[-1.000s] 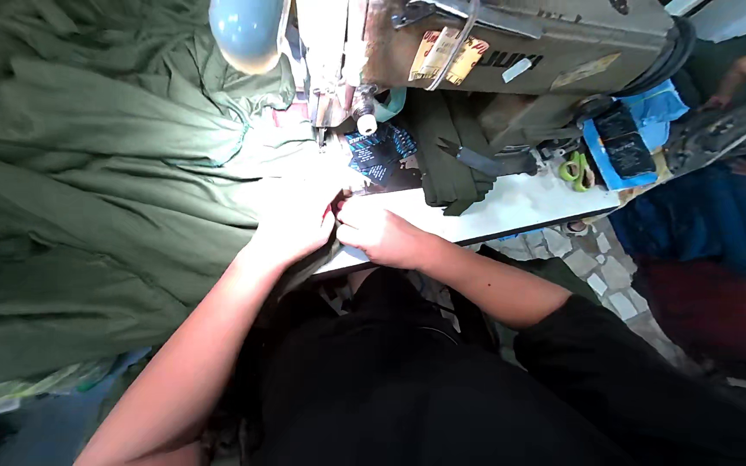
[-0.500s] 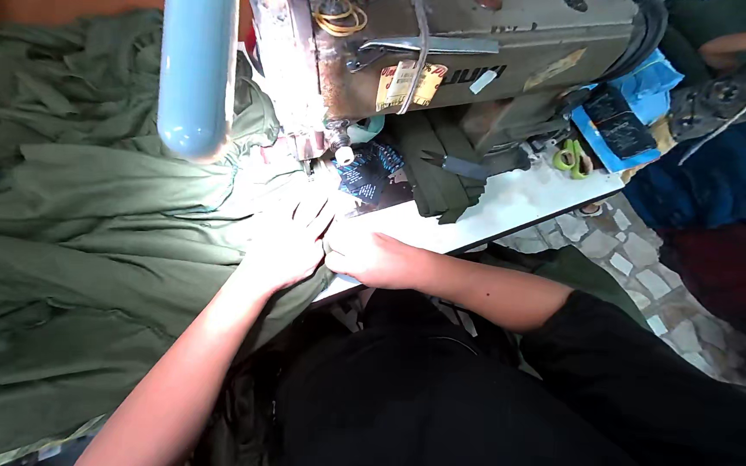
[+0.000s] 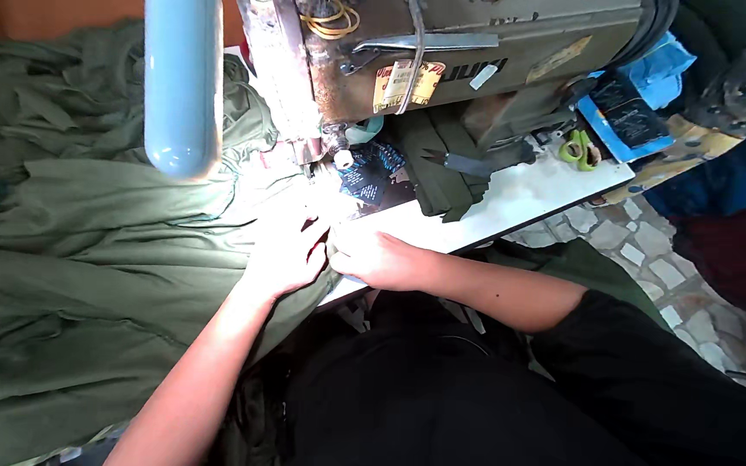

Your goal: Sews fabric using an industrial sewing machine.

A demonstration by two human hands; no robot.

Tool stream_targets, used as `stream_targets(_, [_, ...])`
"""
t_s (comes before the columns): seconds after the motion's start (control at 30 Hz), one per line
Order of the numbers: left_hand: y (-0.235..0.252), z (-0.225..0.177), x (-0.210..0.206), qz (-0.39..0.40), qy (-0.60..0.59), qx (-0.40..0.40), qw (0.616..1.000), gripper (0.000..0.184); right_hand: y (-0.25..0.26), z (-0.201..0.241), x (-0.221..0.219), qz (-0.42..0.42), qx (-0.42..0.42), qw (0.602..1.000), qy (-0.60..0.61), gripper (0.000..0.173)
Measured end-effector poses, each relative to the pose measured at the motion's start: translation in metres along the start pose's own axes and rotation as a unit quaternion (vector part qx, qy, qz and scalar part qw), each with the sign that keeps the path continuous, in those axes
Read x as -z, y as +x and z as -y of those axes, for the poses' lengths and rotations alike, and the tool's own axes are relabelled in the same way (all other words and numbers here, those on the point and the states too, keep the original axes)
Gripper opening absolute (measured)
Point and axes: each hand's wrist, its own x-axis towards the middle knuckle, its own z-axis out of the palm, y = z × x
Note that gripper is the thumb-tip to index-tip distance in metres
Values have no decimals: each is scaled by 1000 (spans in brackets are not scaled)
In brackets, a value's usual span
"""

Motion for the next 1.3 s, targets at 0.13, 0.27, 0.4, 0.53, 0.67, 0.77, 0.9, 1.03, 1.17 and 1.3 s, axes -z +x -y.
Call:
stream_targets(0.13, [4, 4, 0, -12, 7, -13, 1000, 49, 1, -3, -5, -24, 7, 1000, -11, 8])
stream_targets(0.27, [10, 8, 1, -34, 12, -34, 999, 48, 7, 0, 2, 14, -18, 1000, -20, 9])
stream_targets(0.4, [14, 12, 2, -36, 9, -30, 999, 48, 12, -5, -2, -4, -23, 999, -34, 12])
stream_targets(0.53, [20, 16, 3, -22, 15, -11, 1000, 49, 18, -9, 3, 2, -53, 999, 1, 26])
stream_targets(0.67, [28, 20, 5, 1, 15, 16, 1000, 49, 28, -21, 1, 6, -40, 999, -20, 25])
stream_targets(0.77, [34, 23, 6, 15, 19, 32, 999, 49, 33, -28, -2, 1, -45, 999, -26, 24])
stream_targets(0.9, [37, 23, 4, -5, 27, 37, 999, 47, 32, -32, -1, 12, -92, 995, 31, 28])
stream_targets(1.03, [38, 24, 4, 0, 18, 40, 999, 48, 43, -48, 24, -35, -319, 944, 77, 26])
stream_targets(1.17, [37, 25, 2, -1, 17, 43, 999, 47, 60, -80, 40, -46, -428, 902, 2, 33])
stream_targets(1.3, [37, 25, 2, -4, 17, 50, 999, 47, 73, -87, 35, 4, -480, 877, 10, 41])
